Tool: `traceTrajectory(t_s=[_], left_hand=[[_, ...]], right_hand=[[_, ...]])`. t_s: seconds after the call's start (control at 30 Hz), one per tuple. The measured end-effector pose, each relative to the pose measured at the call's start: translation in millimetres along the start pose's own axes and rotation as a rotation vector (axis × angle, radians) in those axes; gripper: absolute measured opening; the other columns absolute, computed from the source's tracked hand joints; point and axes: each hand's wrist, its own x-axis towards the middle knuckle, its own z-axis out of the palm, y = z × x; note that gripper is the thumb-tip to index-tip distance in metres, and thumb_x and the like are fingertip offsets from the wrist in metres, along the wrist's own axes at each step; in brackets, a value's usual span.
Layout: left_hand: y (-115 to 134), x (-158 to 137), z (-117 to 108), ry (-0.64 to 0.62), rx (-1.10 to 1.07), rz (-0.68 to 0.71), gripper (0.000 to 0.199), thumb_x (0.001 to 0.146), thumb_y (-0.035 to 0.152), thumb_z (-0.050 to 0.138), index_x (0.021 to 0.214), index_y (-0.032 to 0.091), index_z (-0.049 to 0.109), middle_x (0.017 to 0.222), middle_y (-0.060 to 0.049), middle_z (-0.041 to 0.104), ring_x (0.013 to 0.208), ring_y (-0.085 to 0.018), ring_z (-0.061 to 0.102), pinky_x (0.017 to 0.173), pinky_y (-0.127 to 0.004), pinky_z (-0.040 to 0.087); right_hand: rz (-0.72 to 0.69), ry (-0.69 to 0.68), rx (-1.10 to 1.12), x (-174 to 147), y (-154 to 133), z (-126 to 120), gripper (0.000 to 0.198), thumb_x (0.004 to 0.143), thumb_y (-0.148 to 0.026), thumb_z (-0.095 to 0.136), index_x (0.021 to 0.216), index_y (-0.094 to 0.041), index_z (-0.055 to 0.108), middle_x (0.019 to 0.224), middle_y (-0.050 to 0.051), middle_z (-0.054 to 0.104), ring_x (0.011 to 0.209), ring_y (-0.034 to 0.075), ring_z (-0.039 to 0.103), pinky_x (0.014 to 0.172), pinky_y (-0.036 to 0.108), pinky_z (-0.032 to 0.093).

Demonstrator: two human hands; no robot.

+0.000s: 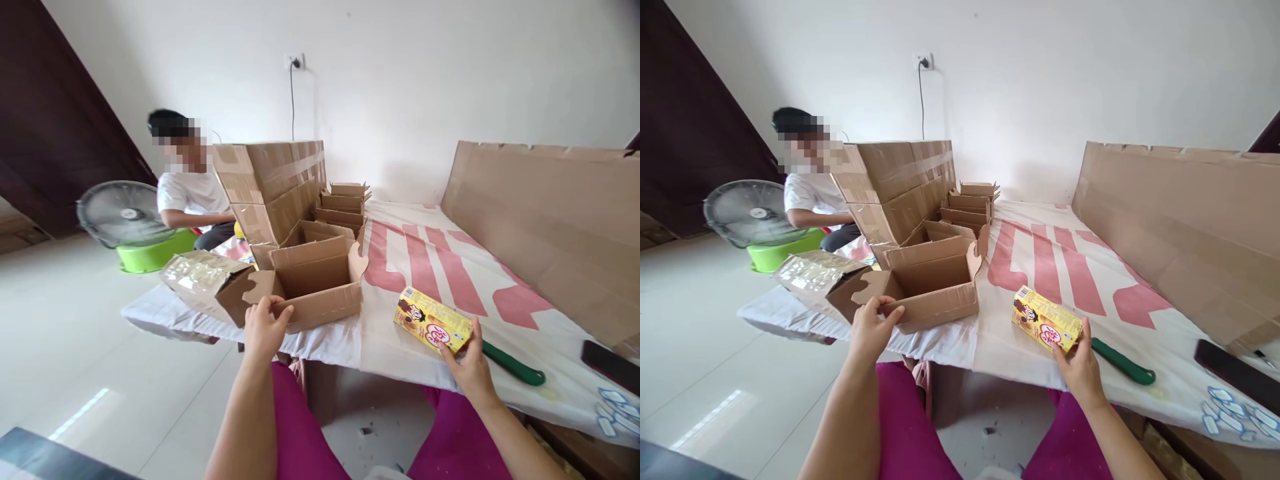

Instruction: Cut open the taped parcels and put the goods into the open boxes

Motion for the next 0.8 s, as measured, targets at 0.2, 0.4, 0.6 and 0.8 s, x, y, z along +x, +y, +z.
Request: traceTrajectory(t_s=[0.2,0.4,0.6,0.8], left_hand=[[-8,12,41,0.258,-0.285,0.038,0.044,0.074,0.02,0.061,0.117,0.022,0.055,0.142,-0.013,0.039,0.133,-0.031,0.038,0.111,-0.049,0.031],[-5,-2,94,0.039,-0.38,-0.061,0.094,0.067,0.012,0.068,0.146,0.02,0.018,0.153,-0.022,0.021,0.144,-0.037,0.02,0.114,-0.056,0.025],[11,-28,90,0.315,-0.172,0.069,0.084,0.07,0.012,0.061,0.143,0.014,0.02,0.149,-0.024,0.021,0.143,-0.037,0.018,0.114,-0.057,0.02],[40,-81,100,0.048,-0.236,0.69,0.035,0.079,0.009,0.049,0.112,0.019,0.052,0.106,-0.013,0.055,0.106,-0.026,0.053,0.093,-0.043,0.045]], right_hand=[[0.015,-0.034,0.028,0,1,0,0.101,0.076,-0.058,0.061,0.151,-0.01,0.013,0.129,0.025,0.056,0.09,0.029,0.069,0.071,0.038,0.058],[0.024,-0.041,0.028,0,3,-1,0.104,0.073,-0.06,0.062,0.151,-0.009,0.016,0.117,0.022,0.064,0.082,0.031,0.07,0.064,0.039,0.057],[0.027,-0.055,0.024,2,4,-1,0.104,0.073,-0.062,0.06,0.15,-0.008,0.016,0.116,0.021,0.064,0.083,0.03,0.07,0.063,0.038,0.057],[-0.054,-0.158,0.026,10,10,0,0.054,0.075,-0.056,0.058,0.112,-0.017,0.055,0.092,0.011,0.069,0.078,0.027,0.068,0.063,0.035,0.056]])
